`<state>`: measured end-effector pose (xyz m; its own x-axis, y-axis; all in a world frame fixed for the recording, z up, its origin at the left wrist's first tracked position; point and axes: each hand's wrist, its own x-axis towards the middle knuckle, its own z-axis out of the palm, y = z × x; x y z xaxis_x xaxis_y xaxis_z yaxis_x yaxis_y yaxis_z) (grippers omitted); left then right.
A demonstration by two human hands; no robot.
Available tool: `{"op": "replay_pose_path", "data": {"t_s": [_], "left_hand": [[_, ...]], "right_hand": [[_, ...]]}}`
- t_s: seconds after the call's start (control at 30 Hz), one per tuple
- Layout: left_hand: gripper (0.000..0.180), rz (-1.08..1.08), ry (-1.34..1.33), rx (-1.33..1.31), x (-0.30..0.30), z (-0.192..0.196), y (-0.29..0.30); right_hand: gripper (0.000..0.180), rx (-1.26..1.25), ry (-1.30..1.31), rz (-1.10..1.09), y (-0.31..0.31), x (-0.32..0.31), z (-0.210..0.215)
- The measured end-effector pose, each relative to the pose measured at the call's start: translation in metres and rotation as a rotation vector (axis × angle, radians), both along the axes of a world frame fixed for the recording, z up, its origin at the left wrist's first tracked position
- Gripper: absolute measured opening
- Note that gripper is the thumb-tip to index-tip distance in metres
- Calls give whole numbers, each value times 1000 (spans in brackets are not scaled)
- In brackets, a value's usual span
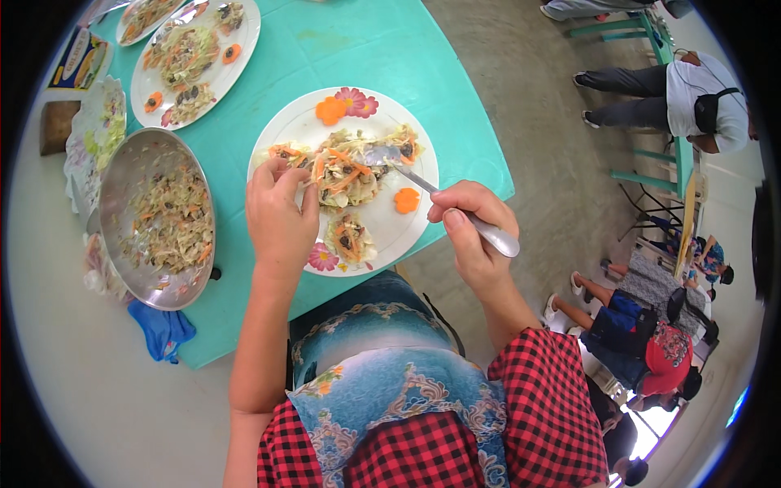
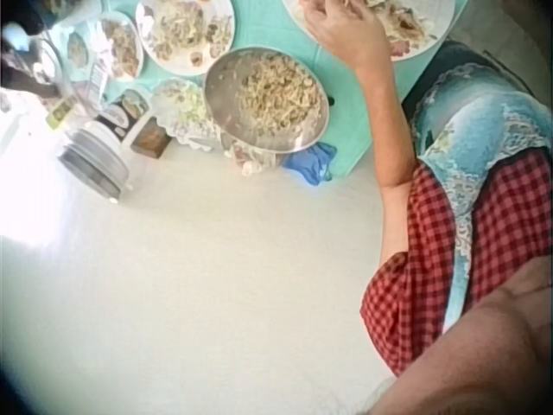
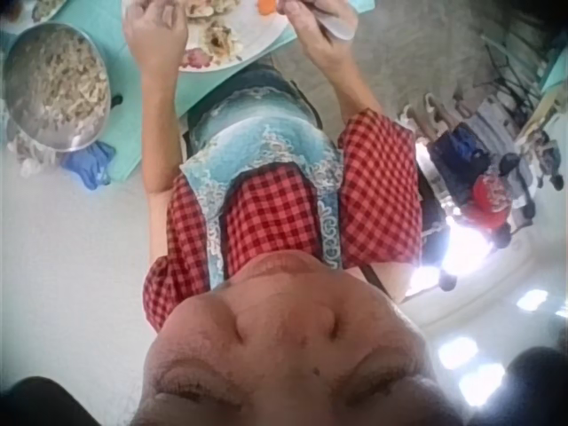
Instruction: The person scoops a shredded vegetable mixture from a metal bowl using a spoon and places it onto small, round, flat breads arranged on a plate. They use their hands to adjust the filling and the breads. Other people are visible in the background.
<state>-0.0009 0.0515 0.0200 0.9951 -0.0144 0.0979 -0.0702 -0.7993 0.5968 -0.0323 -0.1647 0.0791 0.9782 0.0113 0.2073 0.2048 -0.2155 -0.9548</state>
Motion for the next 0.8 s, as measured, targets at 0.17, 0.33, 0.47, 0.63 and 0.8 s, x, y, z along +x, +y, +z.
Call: {"op": "replay_pose_path", "data": {"t_s": [0.17, 0.33, 0.47, 0.63, 0.8], "left_hand": [[15, 7, 18, 83, -4, -3, 3], [15, 13, 42, 148, 0, 1, -4], [14, 18, 89, 220, 4, 4, -8], [11, 8, 85, 268, 6, 3, -10], [9, 0, 63, 317, 7, 1, -11]], "right_hand": [[11, 13, -11, 14, 6, 5, 1], [11, 20, -15, 14, 6, 7, 0], [11, 16, -3, 13, 5, 5, 0], [12, 25, 1, 7, 2, 3, -1], [12, 34, -5, -5, 0, 2, -4]]}}
